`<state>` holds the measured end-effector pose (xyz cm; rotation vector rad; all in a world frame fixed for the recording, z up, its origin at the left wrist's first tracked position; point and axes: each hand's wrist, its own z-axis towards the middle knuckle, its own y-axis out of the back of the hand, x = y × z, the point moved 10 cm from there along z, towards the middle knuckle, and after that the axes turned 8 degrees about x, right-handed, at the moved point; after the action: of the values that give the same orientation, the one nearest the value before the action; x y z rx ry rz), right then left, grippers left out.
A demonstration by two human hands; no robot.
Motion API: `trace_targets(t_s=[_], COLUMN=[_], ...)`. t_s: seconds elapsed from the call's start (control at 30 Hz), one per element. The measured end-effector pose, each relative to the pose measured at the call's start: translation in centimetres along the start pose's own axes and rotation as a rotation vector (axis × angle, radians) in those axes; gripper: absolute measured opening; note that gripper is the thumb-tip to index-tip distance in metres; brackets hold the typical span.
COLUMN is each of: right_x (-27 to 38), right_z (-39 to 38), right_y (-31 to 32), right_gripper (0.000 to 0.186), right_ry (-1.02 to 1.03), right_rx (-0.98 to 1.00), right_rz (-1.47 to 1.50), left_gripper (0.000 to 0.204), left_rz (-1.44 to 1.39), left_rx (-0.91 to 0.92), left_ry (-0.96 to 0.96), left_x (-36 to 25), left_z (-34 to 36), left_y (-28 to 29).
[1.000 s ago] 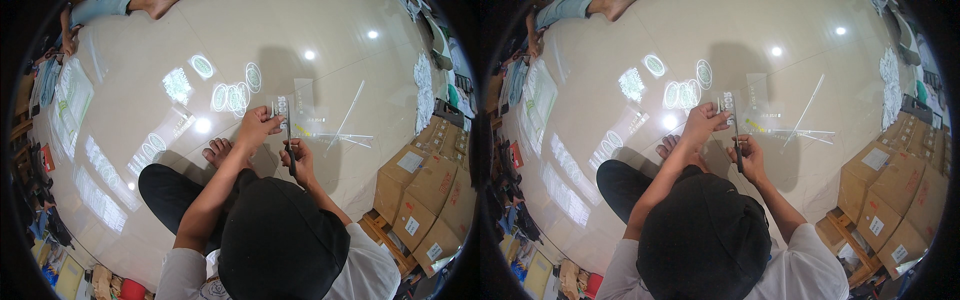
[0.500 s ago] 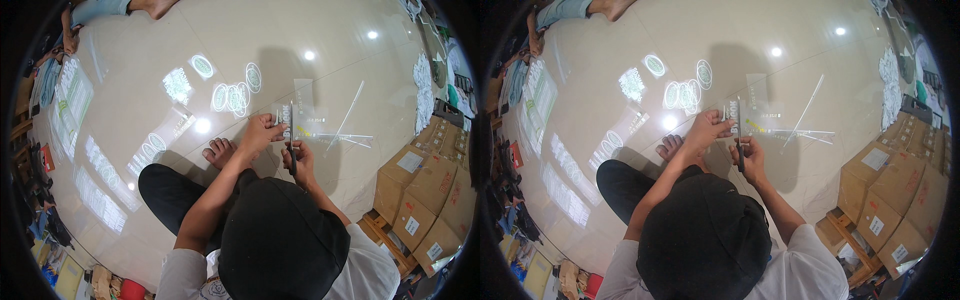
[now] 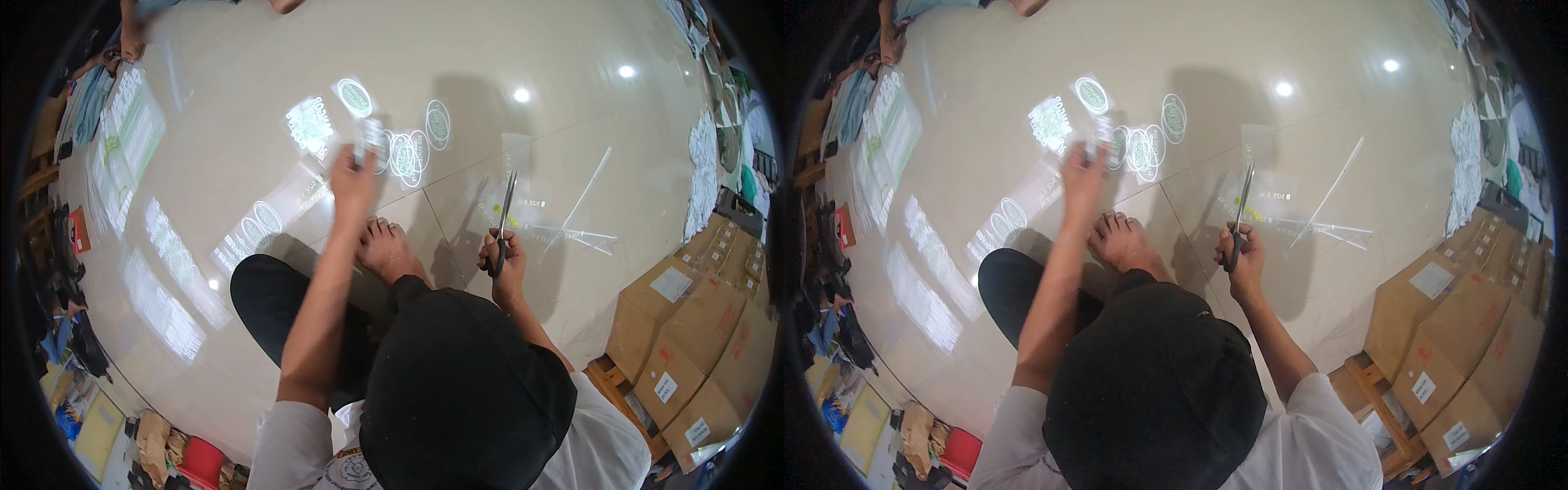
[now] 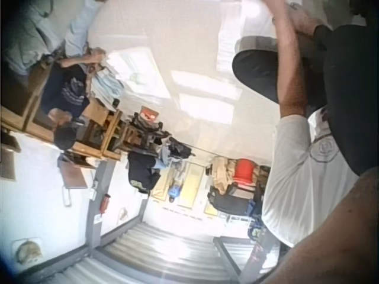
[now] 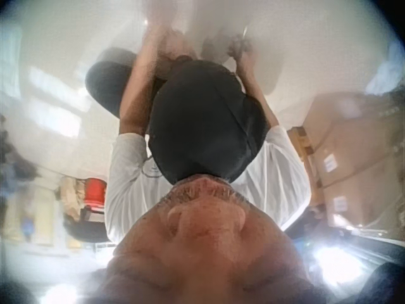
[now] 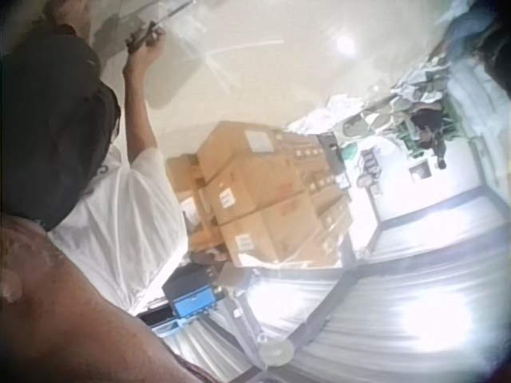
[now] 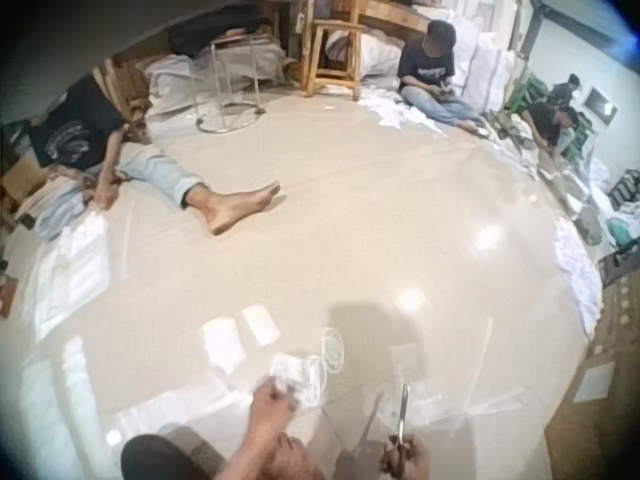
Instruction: The person sits on the floor and uses scissors to cut out individual oval stickers from a transparent sheet. They repeatedly pick up the sheet, cut around the printed outlines, and place the cut pieces on the floor.
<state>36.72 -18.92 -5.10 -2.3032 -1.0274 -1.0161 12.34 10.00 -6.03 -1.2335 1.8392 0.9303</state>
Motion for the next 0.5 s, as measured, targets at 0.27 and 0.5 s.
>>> trace_targets(t_s=[0.27, 0.5], right_x=[0.5, 1.4], right_z=[0.5, 0.5], right_y=[-2.7, -3.2], right_gripper=[0.036, 0.035], right_ry=[0.005, 0.015], right_rx=[0.07, 0.07], right_rz=[-0.061, -0.109], left_gripper=[0.048, 0.068], left_rz=[0.441, 0.973], left_rx=[-0.365, -0.013], left_ry=[-0.094, -0.008], left_x=[-3.1, 0.6], left_z=[4.5, 1.5], left_y=[12.2, 14.7])
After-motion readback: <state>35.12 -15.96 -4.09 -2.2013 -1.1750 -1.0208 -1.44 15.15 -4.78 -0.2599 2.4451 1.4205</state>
